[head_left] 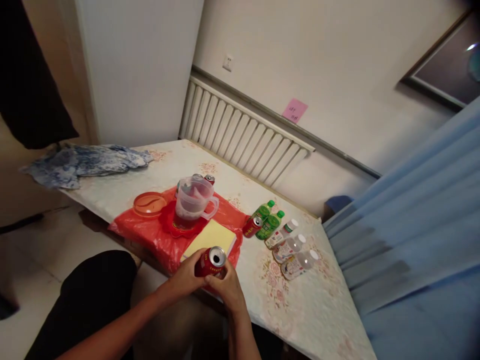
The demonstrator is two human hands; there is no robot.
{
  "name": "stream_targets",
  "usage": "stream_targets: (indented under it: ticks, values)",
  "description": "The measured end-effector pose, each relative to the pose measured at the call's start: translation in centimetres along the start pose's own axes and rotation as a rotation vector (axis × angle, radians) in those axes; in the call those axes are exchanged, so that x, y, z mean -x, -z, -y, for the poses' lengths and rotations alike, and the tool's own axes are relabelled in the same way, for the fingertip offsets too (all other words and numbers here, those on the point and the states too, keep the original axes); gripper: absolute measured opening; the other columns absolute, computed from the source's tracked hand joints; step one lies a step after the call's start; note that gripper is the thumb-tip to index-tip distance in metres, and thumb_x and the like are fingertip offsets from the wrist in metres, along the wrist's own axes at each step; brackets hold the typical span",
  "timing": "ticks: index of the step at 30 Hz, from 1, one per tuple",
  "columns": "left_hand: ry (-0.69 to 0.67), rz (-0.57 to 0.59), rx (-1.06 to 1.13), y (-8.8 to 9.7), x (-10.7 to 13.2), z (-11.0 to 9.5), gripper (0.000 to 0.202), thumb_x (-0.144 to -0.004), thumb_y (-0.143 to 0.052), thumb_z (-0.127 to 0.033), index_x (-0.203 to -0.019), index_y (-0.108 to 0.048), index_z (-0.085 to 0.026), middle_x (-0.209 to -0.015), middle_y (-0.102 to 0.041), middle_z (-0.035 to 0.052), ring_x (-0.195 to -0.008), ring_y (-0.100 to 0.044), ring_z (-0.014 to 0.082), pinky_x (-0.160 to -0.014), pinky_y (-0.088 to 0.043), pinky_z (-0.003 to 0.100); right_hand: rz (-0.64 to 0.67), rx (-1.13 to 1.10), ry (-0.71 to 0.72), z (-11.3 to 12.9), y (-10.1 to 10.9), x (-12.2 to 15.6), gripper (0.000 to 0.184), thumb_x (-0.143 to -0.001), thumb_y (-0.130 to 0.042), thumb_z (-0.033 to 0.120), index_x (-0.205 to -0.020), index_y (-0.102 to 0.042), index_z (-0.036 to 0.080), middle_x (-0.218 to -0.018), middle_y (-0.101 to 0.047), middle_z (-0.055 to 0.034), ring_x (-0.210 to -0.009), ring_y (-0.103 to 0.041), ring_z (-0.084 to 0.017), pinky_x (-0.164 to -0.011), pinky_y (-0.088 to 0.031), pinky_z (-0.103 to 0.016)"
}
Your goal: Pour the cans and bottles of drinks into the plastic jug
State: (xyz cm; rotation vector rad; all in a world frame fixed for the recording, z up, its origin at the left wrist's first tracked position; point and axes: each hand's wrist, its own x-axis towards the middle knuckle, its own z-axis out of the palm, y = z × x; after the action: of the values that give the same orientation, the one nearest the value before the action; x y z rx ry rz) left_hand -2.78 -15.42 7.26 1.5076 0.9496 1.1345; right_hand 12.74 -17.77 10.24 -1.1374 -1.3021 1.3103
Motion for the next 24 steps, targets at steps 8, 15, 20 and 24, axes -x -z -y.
stream_targets:
  ticks: [8, 15, 20, 24]
  values:
    - [0.015, 0.216, -0.050, -3.6, -0.5, 1.0, 0.078, -0.061, -0.074, -0.025, -0.134, -0.048, -0.023, -0.135, -0.061, 0.0098, -0.125, -0.056, 0.0292, -0.109, -0.043, 0.046, -0.206, 0.059, -0.041, -1.5, 3.1, 1.8, 0.053, -0.058, -0.071, 0.018, -0.111, -0.067, 0.019, -0.098, -0.076, -0.0025, -0.093, -0.071, -0.027, -0.083, -0.058, -0.035]
    - [-0.060, 0.014, -0.455, -1.9, -4.0, 5.1, 0.054, -0.078, -0.062, -0.036, -0.129, -0.055, -0.020, -0.135, -0.059, 0.0139, -0.128, -0.052, 0.0321, -0.112, -0.038, 0.050, -0.461, 0.117, 0.026, -3.8, 8.6, 1.1, 0.042, -0.061, -0.077, 0.031, -0.100, -0.069, 0.018, -0.094, -0.076, -0.0041, -0.089, -0.070, -0.026, -0.082, -0.055, -0.035]
    - [-0.207, -0.080, -0.765, 0.1, -7.1, 6.3, 0.029, -0.091, -0.044, -0.031, -0.111, -0.060, -0.019, -0.116, -0.066, 0.0128, -0.113, -0.057, 0.0289, -0.105, -0.042, 0.047, -0.665, 0.218, 0.026, -5.0, 12.3, -0.4, 0.054, -0.061, -0.077, 0.037, -0.109, -0.068, 0.016, -0.096, -0.075, -0.0054, -0.090, -0.069, -0.026, -0.083, -0.053, -0.035]
    - [-0.195, -0.073, -0.922, 0.3, -7.4, 7.5, 0.028, -0.093, -0.041, -0.029, -0.109, -0.061, -0.019, -0.121, -0.063, 0.0146, -0.113, -0.055, 0.0308, -0.102, -0.041, 0.048, -0.764, 0.276, 0.025, -4.8, 13.8, -1.9, 0.057, -0.060, -0.079, 0.039, -0.110, -0.068, 0.016, -0.101, -0.074, -0.0072, -0.092, -0.068, -0.026, -0.083, -0.052, -0.034]
